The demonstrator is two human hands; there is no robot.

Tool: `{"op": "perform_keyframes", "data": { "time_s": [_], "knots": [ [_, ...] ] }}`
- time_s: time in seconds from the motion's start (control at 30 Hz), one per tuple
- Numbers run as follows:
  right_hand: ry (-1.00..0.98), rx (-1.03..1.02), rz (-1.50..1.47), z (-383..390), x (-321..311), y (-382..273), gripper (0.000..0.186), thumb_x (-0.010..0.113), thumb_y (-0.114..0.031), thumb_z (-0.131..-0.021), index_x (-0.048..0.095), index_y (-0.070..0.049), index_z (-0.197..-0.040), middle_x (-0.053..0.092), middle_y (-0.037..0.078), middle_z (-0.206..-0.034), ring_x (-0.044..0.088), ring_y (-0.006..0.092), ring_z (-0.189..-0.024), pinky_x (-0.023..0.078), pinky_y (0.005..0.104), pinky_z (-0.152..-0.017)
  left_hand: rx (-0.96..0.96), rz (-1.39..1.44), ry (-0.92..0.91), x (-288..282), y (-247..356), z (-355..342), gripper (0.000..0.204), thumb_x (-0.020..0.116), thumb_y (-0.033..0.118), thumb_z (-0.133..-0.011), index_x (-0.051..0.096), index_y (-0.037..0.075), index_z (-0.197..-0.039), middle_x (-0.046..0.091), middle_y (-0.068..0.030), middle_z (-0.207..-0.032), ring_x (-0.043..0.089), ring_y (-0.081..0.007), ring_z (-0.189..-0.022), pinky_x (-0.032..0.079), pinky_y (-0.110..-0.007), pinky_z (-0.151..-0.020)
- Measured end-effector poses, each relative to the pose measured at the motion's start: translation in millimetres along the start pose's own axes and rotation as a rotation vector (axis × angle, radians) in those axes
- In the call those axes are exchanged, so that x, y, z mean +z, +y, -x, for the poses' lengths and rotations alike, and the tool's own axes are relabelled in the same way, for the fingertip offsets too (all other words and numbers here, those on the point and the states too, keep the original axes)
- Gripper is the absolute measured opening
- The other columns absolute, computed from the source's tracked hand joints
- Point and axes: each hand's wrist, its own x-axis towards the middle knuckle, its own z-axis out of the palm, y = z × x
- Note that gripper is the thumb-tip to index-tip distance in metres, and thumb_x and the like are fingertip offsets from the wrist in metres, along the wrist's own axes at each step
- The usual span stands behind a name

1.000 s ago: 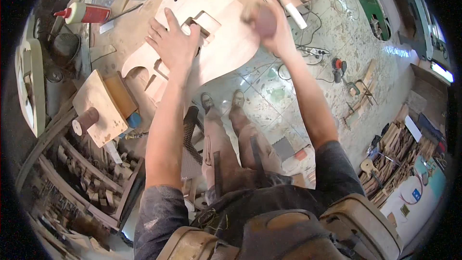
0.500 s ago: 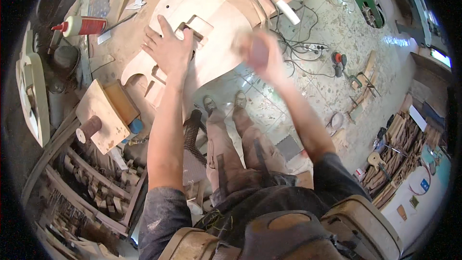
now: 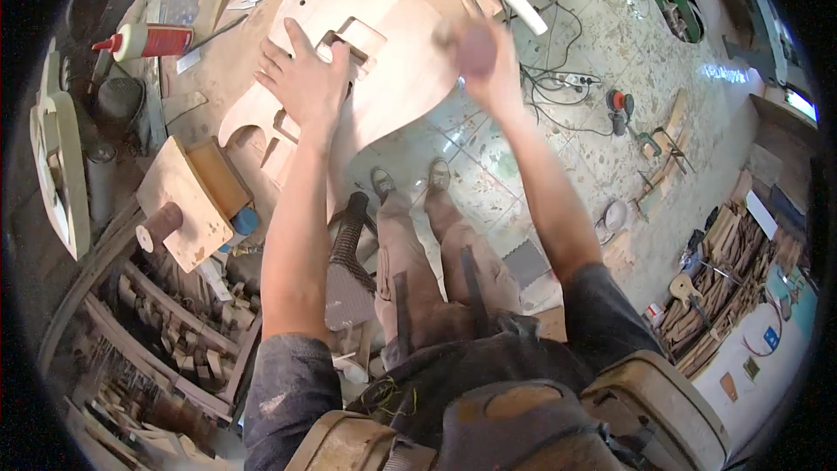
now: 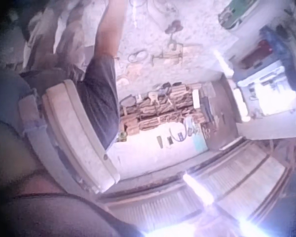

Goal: The person sands the surface and edges of a wooden electric guitar body using a sanding block by hand, turning the object over to work on different sides.

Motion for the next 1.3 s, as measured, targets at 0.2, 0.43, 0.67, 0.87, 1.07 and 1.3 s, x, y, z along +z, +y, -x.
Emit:
{"op": "perform_keyframes", "data": {
  "time_s": [0.2,0.43,0.67,0.87,1.07,1.3],
  "knots": [
    [-0.062,-0.040,0.009,91.2,17.9,-38.6,0.062,0.083,-0.017,-0.081,0.058,-0.007,-0.137,0.062,0.021,-0.129,0.060,0.0375,-0.121,0.050,0.0499,-0.103,-0.019,-0.011,0.016,-4.5,-16.3,-0.1,0.089,0.059,0.055,-0.086,0.038,0.009,-0.160,0.030,-0.0390,-0.157,0.028,-0.0522,-0.149,0.016,-0.063,-0.124],
    [0.168,0.121,0.015,32.3,15.6,8.6,0.064,0.083,-0.014,-0.080,0.055,-0.003,-0.137,0.063,0.018,-0.124,0.064,0.0383,-0.117,0.054,0.0479,-0.097,-0.006,-0.005,-0.013,5.6,-4.6,-1.8,0.093,0.058,0.062,-0.088,0.033,0.012,-0.163,0.031,-0.0400,-0.158,0.027,-0.0533,-0.150,0.013,-0.062,-0.125],
    [0.102,-0.003,0.002,3.1,3.2,7.1,0.063,0.087,-0.019,-0.080,0.059,-0.004,-0.134,0.067,0.020,-0.125,0.063,0.0407,-0.118,0.052,0.0485,-0.099,0.005,0.014,0.015,1.8,4.6,-4.1,0.091,0.057,0.057,-0.087,0.036,0.009,-0.161,0.032,-0.0378,-0.157,0.028,-0.0526,-0.148,0.015,-0.062,-0.124],
    [-0.011,-0.151,0.107,84.5,6.0,-20.9,0.061,0.088,-0.019,-0.081,0.060,-0.003,-0.133,0.063,0.023,-0.129,0.063,0.0404,-0.116,0.050,0.0463,-0.102,-0.013,-0.016,0.018,1.2,-9.0,-3.9,0.091,0.056,0.057,-0.087,0.036,0.008,-0.161,0.032,-0.0394,-0.156,0.029,-0.0537,-0.147,0.015,-0.061,-0.125],
    [0.171,0.184,-0.232,40.7,23.7,34.5,0.059,0.084,-0.015,-0.081,0.059,-0.006,-0.134,0.064,0.019,-0.125,0.062,0.0361,-0.119,0.051,0.0472,-0.101,0.013,0.045,0.028,8.4,9.5,-4.6,0.090,0.057,0.057,-0.087,0.037,0.008,-0.160,0.032,-0.0406,-0.156,0.030,-0.0543,-0.147,0.015,-0.061,-0.124],
    [0.153,0.112,0.087,21.9,0.2,-2.5,0.050,0.080,-0.016,-0.087,0.059,-0.002,-0.130,0.065,0.018,-0.128,0.066,0.0331,-0.117,0.053,0.0458,-0.099,0.023,0.004,0.041,4.6,0.1,-1.1,0.091,0.057,0.057,-0.086,0.038,0.008,-0.160,0.034,-0.0407,-0.155,0.032,-0.0540,-0.146,0.017,-0.061,-0.124]
  ]
}}
